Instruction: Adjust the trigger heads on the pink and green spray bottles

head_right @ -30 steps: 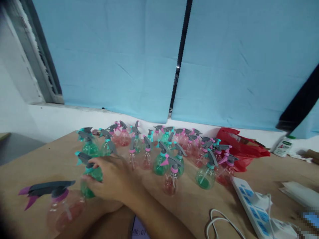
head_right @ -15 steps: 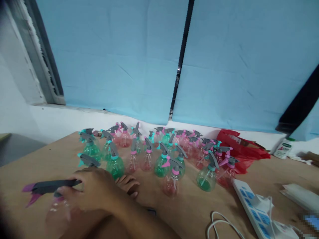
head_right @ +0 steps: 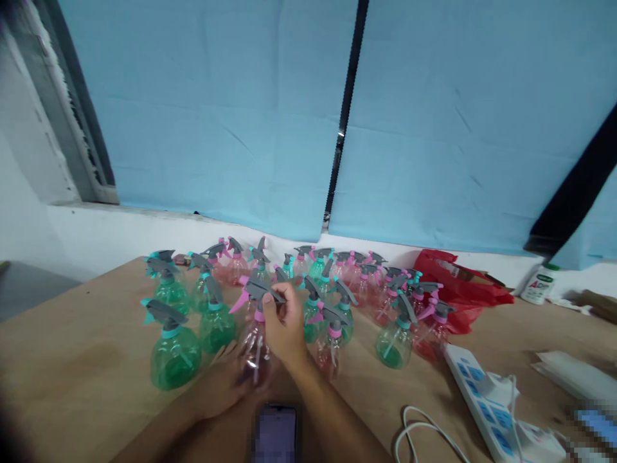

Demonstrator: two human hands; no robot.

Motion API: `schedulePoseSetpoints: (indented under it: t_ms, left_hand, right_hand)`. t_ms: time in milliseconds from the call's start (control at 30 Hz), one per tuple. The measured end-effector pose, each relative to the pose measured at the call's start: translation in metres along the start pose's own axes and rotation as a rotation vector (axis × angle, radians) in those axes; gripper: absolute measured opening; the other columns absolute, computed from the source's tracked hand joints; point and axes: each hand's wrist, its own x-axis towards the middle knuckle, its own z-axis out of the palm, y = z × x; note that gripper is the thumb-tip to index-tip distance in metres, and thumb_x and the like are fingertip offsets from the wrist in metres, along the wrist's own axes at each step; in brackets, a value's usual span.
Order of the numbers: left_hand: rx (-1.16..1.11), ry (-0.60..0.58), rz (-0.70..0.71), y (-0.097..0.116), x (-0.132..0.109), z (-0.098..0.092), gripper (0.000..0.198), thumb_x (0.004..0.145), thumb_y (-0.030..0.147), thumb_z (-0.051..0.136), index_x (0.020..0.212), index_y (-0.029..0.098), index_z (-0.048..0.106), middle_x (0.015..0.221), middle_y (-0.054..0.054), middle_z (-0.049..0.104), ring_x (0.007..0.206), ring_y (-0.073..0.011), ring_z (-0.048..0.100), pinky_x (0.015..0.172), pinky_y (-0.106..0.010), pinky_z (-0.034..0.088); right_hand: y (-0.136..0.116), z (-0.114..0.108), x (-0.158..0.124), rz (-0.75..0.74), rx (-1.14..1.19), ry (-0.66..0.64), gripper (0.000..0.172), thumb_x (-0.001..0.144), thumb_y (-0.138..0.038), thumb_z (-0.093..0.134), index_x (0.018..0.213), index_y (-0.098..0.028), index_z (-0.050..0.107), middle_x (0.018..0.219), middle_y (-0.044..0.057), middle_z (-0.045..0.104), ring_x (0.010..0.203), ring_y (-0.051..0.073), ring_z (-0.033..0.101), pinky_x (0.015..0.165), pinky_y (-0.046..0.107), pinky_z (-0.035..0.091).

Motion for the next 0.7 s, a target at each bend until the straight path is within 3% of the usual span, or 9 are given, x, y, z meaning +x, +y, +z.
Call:
schedulePoseSetpoints:
  t_ms: [100, 300, 500, 700]
  left_hand:
    - [-0.014, -0.126, -0.046, 0.008, 0.004, -0.015, 0.037, 0.096, 0.03, 0.056, 0.131, 0.026, 0.068, 0.134, -0.011, 0.063, 0.123, -0.0341, 0.055, 0.106, -0.054, 0.045]
    - [-0.032, -0.148, -0.076, 0.013, 0.008, -0.023, 0.043, 0.094, 0.021, 0.051, 0.133, 0.028, 0.068, 0.126, -0.01, 0.064, 0.121, -0.0323, 0.055, 0.106, -0.052, 0.043]
    - [-0.041, -0.159, -0.047, 0.014, 0.009, -0.023, 0.041, 0.093, 0.02, 0.051, 0.129, 0.025, 0.069, 0.127, -0.009, 0.064, 0.119, -0.0298, 0.054, 0.105, -0.048, 0.044]
    - [-0.043, -0.151, -0.028, 0.012, 0.009, -0.02, 0.042, 0.094, 0.02, 0.052, 0.133, 0.025, 0.066, 0.134, -0.008, 0.062, 0.123, -0.0292, 0.053, 0.107, -0.047, 0.042]
  right_hand:
    - [0.016, -0.014, -0.006, -0.079, -0.188, -0.066, 0.017, 0.096, -0.038, 0.06, 0.094, -0.021, 0.059, 0.073, -0.002, 0.057, 0.064, 0.015, 0.055, 0.058, 0.025, 0.045]
    - [0.037, -0.025, -0.02, -0.151, -0.27, -0.132, 0.016, 0.086, -0.033, 0.069, 0.091, -0.02, 0.061, 0.073, -0.002, 0.058, 0.065, 0.014, 0.052, 0.062, 0.026, 0.045]
    - [0.058, -0.035, -0.016, 0.051, -0.169, -0.158, 0.022, 0.082, -0.036, 0.069, 0.096, -0.019, 0.07, 0.076, 0.001, 0.066, 0.065, 0.016, 0.055, 0.063, 0.027, 0.048]
    - [0.045, -0.049, -0.003, 0.217, 0.07, -0.489, 0.026, 0.077, -0.023, 0.065, 0.101, -0.024, 0.074, 0.073, -0.002, 0.072, 0.069, 0.018, 0.067, 0.077, 0.034, 0.056]
